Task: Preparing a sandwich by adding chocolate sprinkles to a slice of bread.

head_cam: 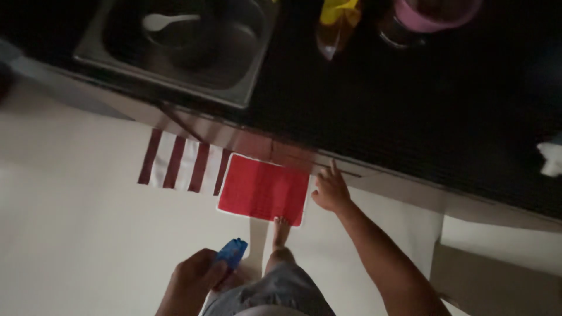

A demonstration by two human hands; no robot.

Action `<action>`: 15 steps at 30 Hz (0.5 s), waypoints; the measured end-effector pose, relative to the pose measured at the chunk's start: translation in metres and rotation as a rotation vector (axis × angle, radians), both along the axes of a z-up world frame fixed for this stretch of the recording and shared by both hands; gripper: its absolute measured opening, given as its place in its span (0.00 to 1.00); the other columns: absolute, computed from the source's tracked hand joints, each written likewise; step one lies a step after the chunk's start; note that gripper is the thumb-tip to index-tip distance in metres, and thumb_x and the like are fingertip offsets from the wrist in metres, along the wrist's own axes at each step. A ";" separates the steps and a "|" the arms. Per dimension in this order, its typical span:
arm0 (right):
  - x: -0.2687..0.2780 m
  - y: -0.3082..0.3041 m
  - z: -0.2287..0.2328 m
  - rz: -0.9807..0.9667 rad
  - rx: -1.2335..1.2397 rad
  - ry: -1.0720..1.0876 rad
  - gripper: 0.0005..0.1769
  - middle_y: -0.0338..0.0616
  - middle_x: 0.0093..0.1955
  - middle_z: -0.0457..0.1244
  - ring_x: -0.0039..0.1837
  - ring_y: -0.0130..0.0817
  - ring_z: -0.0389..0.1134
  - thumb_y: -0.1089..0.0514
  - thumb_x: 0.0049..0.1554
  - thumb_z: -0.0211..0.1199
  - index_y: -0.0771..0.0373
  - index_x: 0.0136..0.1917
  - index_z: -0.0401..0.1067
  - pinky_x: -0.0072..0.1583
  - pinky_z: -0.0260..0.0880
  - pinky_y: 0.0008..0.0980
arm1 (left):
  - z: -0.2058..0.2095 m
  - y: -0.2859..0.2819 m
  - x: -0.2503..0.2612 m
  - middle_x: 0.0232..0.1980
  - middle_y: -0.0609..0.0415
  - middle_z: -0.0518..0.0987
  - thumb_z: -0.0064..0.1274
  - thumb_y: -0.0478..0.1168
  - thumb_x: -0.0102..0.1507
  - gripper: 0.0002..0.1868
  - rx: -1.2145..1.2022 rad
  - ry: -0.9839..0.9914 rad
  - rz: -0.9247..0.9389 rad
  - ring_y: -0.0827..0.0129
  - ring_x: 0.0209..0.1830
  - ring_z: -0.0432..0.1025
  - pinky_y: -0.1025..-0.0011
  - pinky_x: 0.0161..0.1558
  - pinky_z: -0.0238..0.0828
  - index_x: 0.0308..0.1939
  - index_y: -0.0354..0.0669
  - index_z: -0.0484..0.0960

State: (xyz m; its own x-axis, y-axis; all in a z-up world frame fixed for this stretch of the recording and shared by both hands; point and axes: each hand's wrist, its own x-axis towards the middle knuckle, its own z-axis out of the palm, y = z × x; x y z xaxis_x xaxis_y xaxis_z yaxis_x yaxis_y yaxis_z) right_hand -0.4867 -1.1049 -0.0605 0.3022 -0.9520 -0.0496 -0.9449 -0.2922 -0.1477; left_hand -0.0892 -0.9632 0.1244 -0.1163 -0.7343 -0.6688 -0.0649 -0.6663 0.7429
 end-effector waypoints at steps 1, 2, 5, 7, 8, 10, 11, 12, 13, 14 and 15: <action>-0.003 -0.007 -0.003 0.021 0.078 0.030 0.16 0.58 0.56 0.63 0.72 0.60 0.56 0.54 0.47 0.68 0.66 0.44 0.74 0.80 0.43 0.58 | 0.000 -0.006 -0.005 0.25 0.51 0.79 0.54 0.36 0.64 0.10 0.030 -0.029 -0.011 0.70 0.25 0.70 0.69 0.30 0.69 0.35 0.29 0.82; -0.004 -0.013 -0.006 0.043 0.155 0.060 0.12 0.55 0.55 0.63 0.71 0.52 0.60 0.55 0.51 0.65 0.66 0.45 0.73 0.84 0.39 0.58 | 0.000 -0.010 -0.007 0.26 0.51 0.79 0.54 0.36 0.64 0.09 0.059 -0.058 -0.023 0.70 0.26 0.70 0.69 0.31 0.69 0.35 0.30 0.83; -0.011 -0.020 -0.017 -0.026 -0.020 -0.140 0.14 0.58 0.54 0.63 0.71 0.66 0.55 0.57 0.41 0.67 0.66 0.40 0.73 0.73 0.54 0.56 | 0.003 -0.027 -0.014 0.27 0.52 0.79 0.55 0.36 0.63 0.09 0.049 -0.020 0.038 0.71 0.27 0.70 0.69 0.32 0.70 0.36 0.30 0.83; -0.013 -0.024 -0.016 -0.051 0.020 -0.153 0.15 0.58 0.55 0.62 0.70 0.66 0.55 0.59 0.41 0.67 0.67 0.42 0.72 0.69 0.58 0.56 | 0.004 -0.041 -0.025 0.26 0.52 0.79 0.55 0.36 0.62 0.08 0.061 -0.081 -0.004 0.71 0.27 0.71 0.69 0.32 0.71 0.36 0.31 0.83; -0.012 -0.023 -0.016 -0.079 0.054 -0.163 0.17 0.58 0.56 0.62 0.70 0.66 0.55 0.60 0.41 0.66 0.68 0.44 0.70 0.65 0.61 0.56 | 0.005 -0.047 -0.029 0.26 0.52 0.78 0.56 0.37 0.62 0.08 0.068 -0.138 -0.051 0.70 0.26 0.71 0.69 0.31 0.71 0.36 0.32 0.83; -0.010 -0.019 -0.017 -0.096 0.009 -0.173 0.20 0.61 0.53 0.62 0.68 0.67 0.56 0.60 0.41 0.66 0.69 0.46 0.68 0.64 0.64 0.56 | 0.007 -0.060 -0.045 0.27 0.53 0.79 0.55 0.37 0.62 0.08 0.076 -0.012 -0.040 0.72 0.27 0.71 0.69 0.32 0.70 0.37 0.33 0.82; -0.008 -0.019 -0.018 -0.095 -0.052 -0.187 0.23 0.63 0.51 0.61 0.66 0.67 0.57 0.60 0.40 0.67 0.70 0.48 0.65 0.63 0.66 0.56 | 0.008 -0.065 -0.053 0.29 0.55 0.80 0.55 0.37 0.62 0.07 0.069 0.110 -0.009 0.74 0.29 0.71 0.70 0.32 0.70 0.38 0.34 0.82; -0.004 -0.017 -0.011 -0.098 -0.041 -0.190 0.23 0.63 0.51 0.61 0.66 0.67 0.57 0.60 0.40 0.67 0.70 0.48 0.65 0.63 0.66 0.56 | 0.007 -0.076 -0.065 0.29 0.55 0.80 0.55 0.37 0.62 0.07 0.080 0.107 -0.009 0.74 0.29 0.71 0.70 0.32 0.70 0.38 0.34 0.82; 0.000 -0.017 -0.006 -0.189 0.065 -0.251 0.22 0.60 0.51 0.62 0.64 0.64 0.60 0.61 0.43 0.66 0.68 0.50 0.64 0.61 0.67 0.55 | 0.005 -0.088 -0.075 0.30 0.51 0.80 0.57 0.38 0.61 0.08 -0.117 -0.074 -0.265 0.70 0.29 0.72 0.69 0.32 0.70 0.37 0.35 0.81; 0.005 -0.017 0.000 -0.281 0.171 -0.312 0.21 0.56 0.50 0.62 0.62 0.60 0.62 0.61 0.45 0.65 0.66 0.51 0.63 0.58 0.69 0.53 | 0.002 -0.100 -0.086 0.31 0.48 0.80 0.59 0.39 0.59 0.09 -0.316 -0.254 -0.521 0.66 0.30 0.73 0.67 0.32 0.71 0.36 0.35 0.80; 0.006 -0.007 -0.003 -0.286 0.178 -0.317 0.21 0.56 0.50 0.62 0.62 0.60 0.62 0.61 0.45 0.65 0.66 0.51 0.63 0.58 0.69 0.53 | -0.003 -0.105 -0.096 0.31 0.48 0.80 0.59 0.39 0.59 0.09 -0.308 -0.258 -0.527 0.66 0.30 0.73 0.67 0.32 0.71 0.36 0.35 0.80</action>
State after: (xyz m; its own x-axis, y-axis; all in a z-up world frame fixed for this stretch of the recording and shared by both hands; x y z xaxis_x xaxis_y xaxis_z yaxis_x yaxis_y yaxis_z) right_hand -0.4808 -1.1123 -0.0639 0.0555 -0.9843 -0.1677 -0.8838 0.0297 -0.4669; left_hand -0.1857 -1.0683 0.1214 -0.3767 -0.7850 -0.4918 -0.5250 -0.2565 0.8115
